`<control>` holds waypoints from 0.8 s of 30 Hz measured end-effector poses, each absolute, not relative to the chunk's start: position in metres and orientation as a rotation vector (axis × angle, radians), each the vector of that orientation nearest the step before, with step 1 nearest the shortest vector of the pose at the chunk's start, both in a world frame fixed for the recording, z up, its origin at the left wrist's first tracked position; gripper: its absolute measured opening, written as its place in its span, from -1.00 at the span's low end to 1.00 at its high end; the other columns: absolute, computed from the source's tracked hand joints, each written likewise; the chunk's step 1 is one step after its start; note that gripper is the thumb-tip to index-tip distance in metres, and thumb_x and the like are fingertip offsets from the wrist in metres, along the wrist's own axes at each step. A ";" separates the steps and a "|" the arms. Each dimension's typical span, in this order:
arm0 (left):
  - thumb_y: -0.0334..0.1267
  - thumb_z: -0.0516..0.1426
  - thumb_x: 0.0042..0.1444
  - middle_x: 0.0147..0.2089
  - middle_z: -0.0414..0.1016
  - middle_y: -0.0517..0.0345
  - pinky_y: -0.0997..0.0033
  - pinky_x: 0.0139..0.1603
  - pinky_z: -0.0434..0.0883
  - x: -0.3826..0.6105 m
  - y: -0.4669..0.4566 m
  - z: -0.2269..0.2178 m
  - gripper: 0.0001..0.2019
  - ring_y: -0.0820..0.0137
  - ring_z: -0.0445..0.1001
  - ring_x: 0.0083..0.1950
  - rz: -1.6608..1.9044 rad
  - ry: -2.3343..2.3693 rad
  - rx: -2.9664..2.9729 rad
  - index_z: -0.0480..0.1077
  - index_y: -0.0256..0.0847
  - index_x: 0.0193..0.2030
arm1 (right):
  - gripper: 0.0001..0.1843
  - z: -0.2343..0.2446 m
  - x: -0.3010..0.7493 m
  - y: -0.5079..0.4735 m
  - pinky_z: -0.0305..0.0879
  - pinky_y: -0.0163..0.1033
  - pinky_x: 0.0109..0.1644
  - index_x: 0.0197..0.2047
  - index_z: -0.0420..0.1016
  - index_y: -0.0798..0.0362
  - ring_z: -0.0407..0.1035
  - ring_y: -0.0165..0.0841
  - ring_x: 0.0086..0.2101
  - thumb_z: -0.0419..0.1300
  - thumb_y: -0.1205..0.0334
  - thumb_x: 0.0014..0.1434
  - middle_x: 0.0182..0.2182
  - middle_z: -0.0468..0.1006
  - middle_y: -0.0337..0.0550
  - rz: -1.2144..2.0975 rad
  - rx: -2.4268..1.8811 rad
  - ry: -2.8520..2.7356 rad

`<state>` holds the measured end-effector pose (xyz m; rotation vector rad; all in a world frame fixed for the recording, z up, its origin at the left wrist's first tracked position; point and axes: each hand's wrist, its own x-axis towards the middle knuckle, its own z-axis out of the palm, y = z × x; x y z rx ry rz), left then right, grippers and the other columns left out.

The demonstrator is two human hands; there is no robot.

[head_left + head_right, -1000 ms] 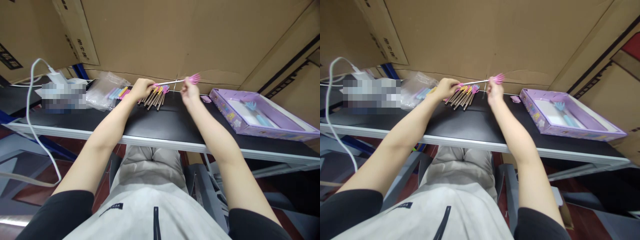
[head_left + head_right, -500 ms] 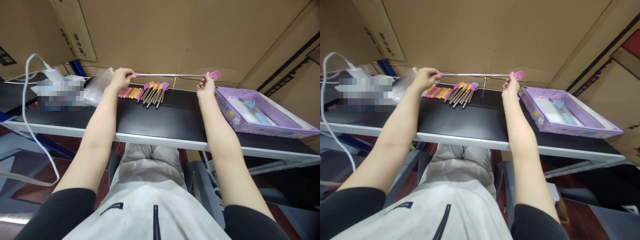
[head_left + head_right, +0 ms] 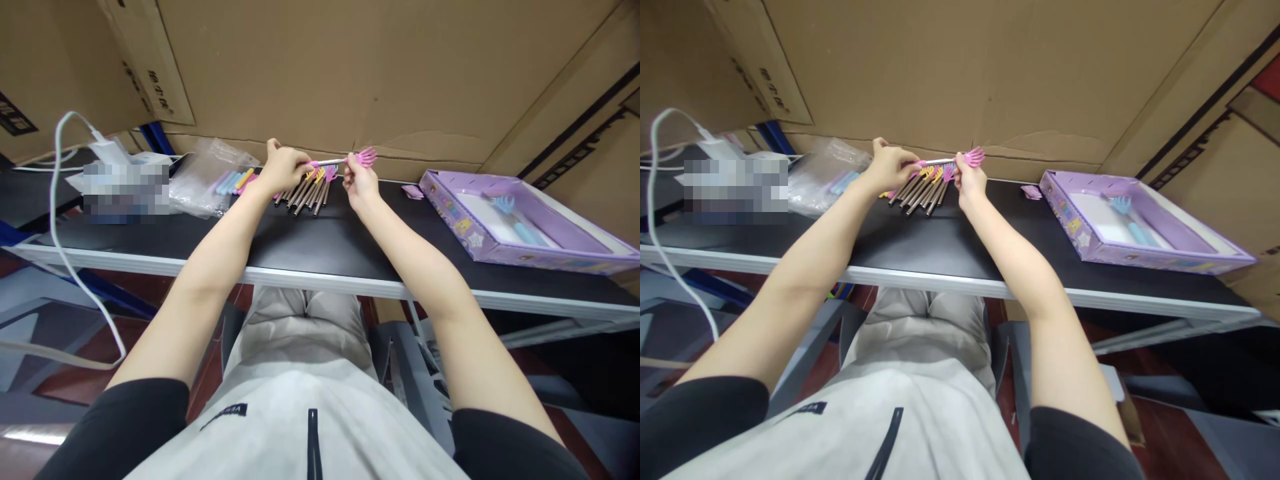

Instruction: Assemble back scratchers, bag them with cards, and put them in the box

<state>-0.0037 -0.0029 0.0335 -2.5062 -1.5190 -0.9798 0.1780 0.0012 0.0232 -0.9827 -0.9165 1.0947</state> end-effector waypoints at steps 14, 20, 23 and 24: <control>-0.04 0.06 0.41 -0.11 0.68 0.13 -0.29 0.42 -0.12 -0.060 -0.016 0.050 -0.67 0.12 0.38 0.17 -1.146 -1.768 -2.235 0.60 -0.15 -0.04 | -0.54 0.056 0.275 0.013 0.02 -0.29 -0.41 -0.40 0.14 -0.05 -0.04 -0.47 -0.56 -0.01 0.19 0.63 -0.63 0.09 -0.45 0.961 -0.925 -0.553; -0.22 0.13 0.28 -0.36 0.58 0.06 -0.36 0.47 -0.07 0.003 -0.018 0.037 -0.80 0.02 0.54 0.07 -1.000 -1.518 -2.437 0.61 -0.10 -0.26 | -0.57 0.033 0.176 -0.002 0.12 -0.38 -0.49 -0.31 0.28 -0.03 0.16 -0.52 -0.60 0.20 -0.13 0.49 -0.60 0.19 -0.44 1.102 -1.002 -0.878; -0.23 0.17 0.22 -0.45 0.50 0.10 -0.34 0.45 0.04 0.012 -0.020 0.031 -0.82 0.03 0.57 -0.02 -0.936 -1.527 -2.503 0.54 -0.14 -0.38 | -0.60 0.029 0.174 -0.007 0.07 -0.43 -0.53 -0.31 0.28 -0.02 0.16 -0.56 -0.60 0.25 -0.08 0.45 -0.58 0.24 -0.44 1.153 -1.035 -0.921; -0.22 0.19 0.21 -0.47 0.48 0.11 -0.31 0.43 0.10 0.014 -0.020 0.029 -0.81 0.05 0.57 -0.05 -0.922 -1.547 -2.528 0.52 -0.17 -0.41 | -0.61 0.028 0.177 -0.009 0.07 -0.45 -0.52 -0.30 0.29 -0.01 0.17 -0.57 -0.59 0.27 -0.05 0.44 -0.57 0.28 -0.44 1.164 -1.053 -0.933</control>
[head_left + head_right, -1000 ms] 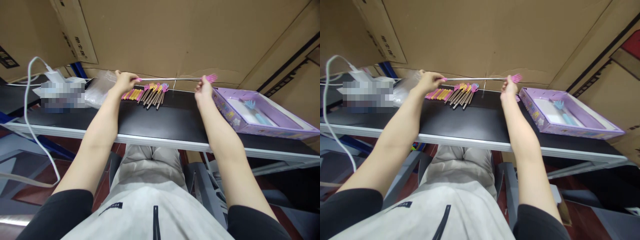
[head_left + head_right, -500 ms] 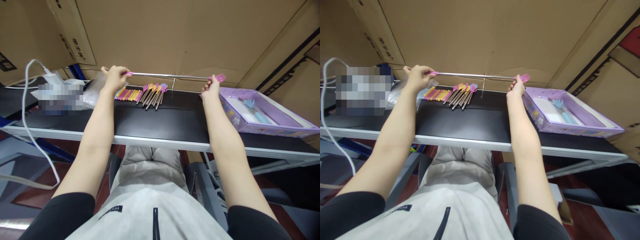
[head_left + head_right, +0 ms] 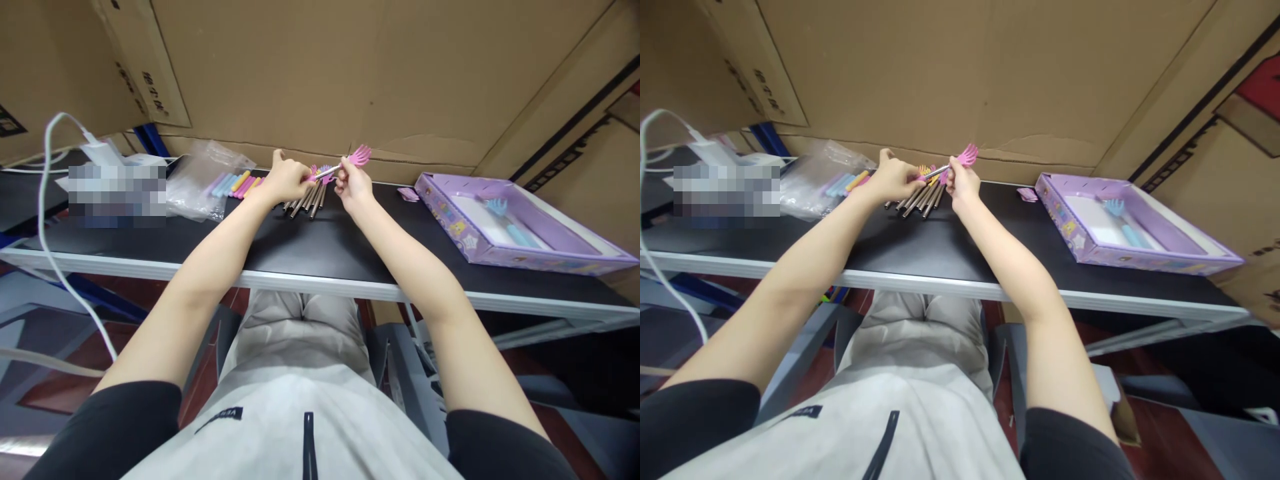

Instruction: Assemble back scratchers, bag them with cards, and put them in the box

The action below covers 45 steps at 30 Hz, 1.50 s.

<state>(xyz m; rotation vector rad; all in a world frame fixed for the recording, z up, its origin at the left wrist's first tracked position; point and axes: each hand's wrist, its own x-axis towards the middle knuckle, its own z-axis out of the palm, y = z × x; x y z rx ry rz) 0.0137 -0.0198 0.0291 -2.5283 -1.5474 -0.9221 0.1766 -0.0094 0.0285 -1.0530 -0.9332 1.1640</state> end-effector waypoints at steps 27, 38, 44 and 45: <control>-0.32 0.09 0.26 -0.32 0.61 -0.09 0.15 0.06 0.45 0.009 -0.002 0.007 -0.75 0.10 0.57 -0.14 -0.827 -1.804 -2.504 0.50 -0.18 -0.43 | -0.73 0.002 0.206 -0.002 0.61 0.07 -0.03 -0.15 0.52 0.03 0.56 -0.21 -0.41 0.24 0.58 0.18 -0.48 0.45 -0.21 0.633 -1.504 -1.457; -0.28 0.14 0.19 -0.40 0.54 -0.02 0.18 0.06 0.43 -0.006 0.005 0.003 -0.78 0.16 0.50 -0.21 -0.829 -1.791 -2.568 0.48 -0.15 -0.47 | -0.88 0.012 0.217 0.000 0.40 0.21 0.33 -0.29 0.63 0.22 0.59 0.16 0.09 0.31 0.59 0.16 -0.49 0.58 0.16 0.312 -1.996 -2.015; -0.22 0.10 0.22 -0.17 0.67 -0.14 0.08 0.22 0.42 -0.021 0.016 -0.001 -0.75 0.02 0.56 0.05 -0.946 -1.814 -2.428 0.62 -0.16 -0.24 | -0.63 0.018 0.240 0.012 0.33 0.10 0.41 0.15 0.65 0.25 0.44 0.11 0.30 0.12 0.30 0.45 0.24 0.55 0.39 0.179 -1.934 -2.063; -0.22 0.09 0.22 -0.06 0.68 -0.18 0.05 0.27 0.41 -0.026 0.019 -0.002 -0.71 0.00 0.55 0.13 -0.971 -1.839 -2.381 0.64 -0.18 -0.12 | -0.57 0.018 0.247 0.015 0.28 0.09 0.44 0.23 0.60 0.27 0.41 0.10 0.33 0.06 0.29 0.48 0.28 0.51 0.40 0.153 -1.903 -2.041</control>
